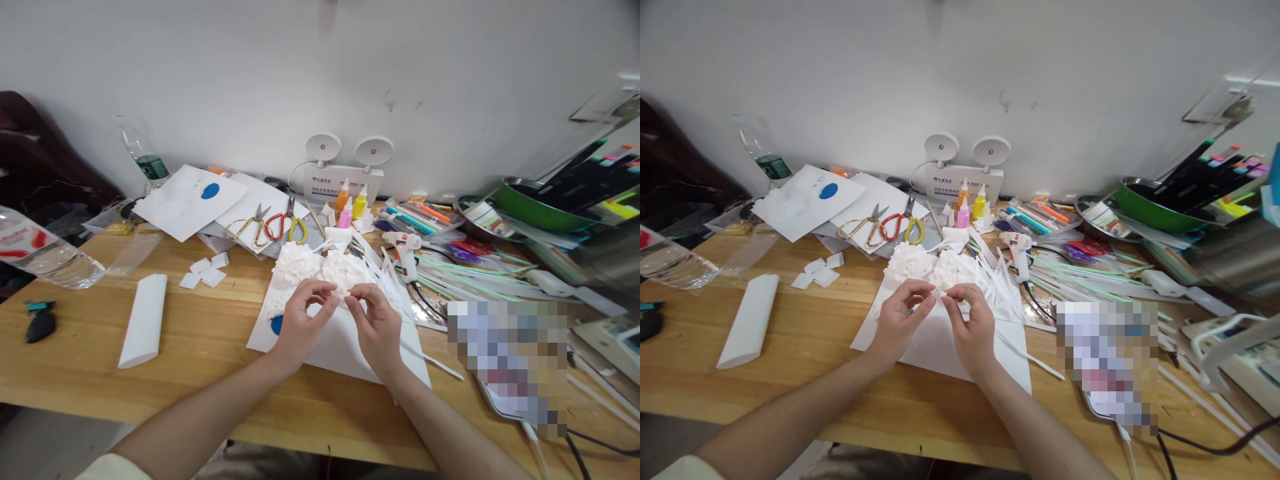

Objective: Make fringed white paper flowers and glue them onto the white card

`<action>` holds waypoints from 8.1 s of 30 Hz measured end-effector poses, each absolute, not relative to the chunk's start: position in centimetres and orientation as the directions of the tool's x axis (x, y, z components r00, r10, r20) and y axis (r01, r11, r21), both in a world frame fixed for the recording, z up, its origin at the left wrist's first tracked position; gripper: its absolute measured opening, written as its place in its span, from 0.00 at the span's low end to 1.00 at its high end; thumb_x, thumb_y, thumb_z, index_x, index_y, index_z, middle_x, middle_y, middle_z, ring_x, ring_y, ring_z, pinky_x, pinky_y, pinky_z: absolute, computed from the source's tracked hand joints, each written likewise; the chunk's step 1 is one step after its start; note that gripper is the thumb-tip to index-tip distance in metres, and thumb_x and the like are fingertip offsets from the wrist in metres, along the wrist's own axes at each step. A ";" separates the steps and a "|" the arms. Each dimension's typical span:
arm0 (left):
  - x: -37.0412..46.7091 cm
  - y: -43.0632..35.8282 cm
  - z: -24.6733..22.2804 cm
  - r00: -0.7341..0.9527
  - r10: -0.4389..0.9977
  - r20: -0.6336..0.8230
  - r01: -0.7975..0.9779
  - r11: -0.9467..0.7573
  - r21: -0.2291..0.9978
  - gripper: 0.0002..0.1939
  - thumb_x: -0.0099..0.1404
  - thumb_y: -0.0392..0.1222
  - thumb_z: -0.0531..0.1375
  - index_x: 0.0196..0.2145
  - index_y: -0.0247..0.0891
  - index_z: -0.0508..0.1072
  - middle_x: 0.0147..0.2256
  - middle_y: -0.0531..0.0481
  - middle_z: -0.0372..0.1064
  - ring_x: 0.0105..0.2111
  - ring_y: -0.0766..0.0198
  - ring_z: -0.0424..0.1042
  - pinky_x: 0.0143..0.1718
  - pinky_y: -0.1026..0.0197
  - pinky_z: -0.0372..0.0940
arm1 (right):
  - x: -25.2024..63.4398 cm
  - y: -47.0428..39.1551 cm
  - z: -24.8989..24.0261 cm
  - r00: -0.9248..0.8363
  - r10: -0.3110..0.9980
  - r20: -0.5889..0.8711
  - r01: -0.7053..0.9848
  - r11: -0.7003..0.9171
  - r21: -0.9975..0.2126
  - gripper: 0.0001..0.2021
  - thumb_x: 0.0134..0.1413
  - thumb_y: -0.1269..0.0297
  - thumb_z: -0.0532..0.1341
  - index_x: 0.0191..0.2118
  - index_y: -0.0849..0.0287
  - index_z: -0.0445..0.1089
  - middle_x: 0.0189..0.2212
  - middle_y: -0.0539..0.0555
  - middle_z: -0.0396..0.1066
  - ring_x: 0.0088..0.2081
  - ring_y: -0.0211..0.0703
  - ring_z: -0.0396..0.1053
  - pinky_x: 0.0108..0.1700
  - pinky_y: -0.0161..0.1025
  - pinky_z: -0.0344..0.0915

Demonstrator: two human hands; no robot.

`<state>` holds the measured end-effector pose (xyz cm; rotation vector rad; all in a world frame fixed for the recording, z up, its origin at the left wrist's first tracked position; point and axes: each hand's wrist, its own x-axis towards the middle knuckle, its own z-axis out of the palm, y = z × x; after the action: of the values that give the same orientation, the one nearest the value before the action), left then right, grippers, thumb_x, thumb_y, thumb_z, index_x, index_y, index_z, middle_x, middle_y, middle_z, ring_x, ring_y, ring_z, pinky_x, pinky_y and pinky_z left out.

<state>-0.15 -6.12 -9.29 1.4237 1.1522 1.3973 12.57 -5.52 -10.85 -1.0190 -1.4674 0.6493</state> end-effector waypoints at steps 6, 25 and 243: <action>-0.1 -6.3 -9.4 -0.052 0.950 0.307 0.142 -0.297 0.944 0.06 0.58 0.40 0.57 0.34 0.39 0.72 0.33 0.50 0.65 0.35 0.66 0.66 0.36 0.62 0.62 | 12.6 -5.6 -10.8 0.037 0.886 0.462 0.175 0.449 -0.876 0.01 0.54 0.68 0.56 0.32 0.57 0.63 0.29 0.51 0.61 0.34 0.39 0.61 0.36 0.39 0.60; 0.0 -6.6 -9.2 -0.042 0.948 0.317 0.154 -0.307 0.939 0.09 0.59 0.40 0.57 0.37 0.42 0.74 0.33 0.50 0.66 0.34 0.66 0.65 0.35 0.63 0.62 | 12.7 -5.7 -10.5 -0.011 0.894 0.448 0.175 0.443 -0.879 0.01 0.54 0.67 0.56 0.32 0.57 0.63 0.28 0.50 0.61 0.32 0.39 0.61 0.35 0.38 0.60; -1.6 -4.8 -8.3 0.011 1.000 -0.026 -0.303 0.028 0.953 0.06 0.52 0.43 0.62 0.24 0.38 0.72 0.25 0.53 0.60 0.28 0.69 0.58 0.32 0.64 0.55 | 19.0 -5.6 -10.4 -0.243 0.969 0.040 0.084 0.063 -0.994 0.14 0.46 0.54 0.59 0.19 0.56 0.66 0.19 0.51 0.65 0.25 0.43 0.63 0.31 0.40 0.62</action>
<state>-1.64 -4.85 -8.31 0.9639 0.9881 1.3139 19.04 -5.61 -10.37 -1.1124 -1.4805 1.3013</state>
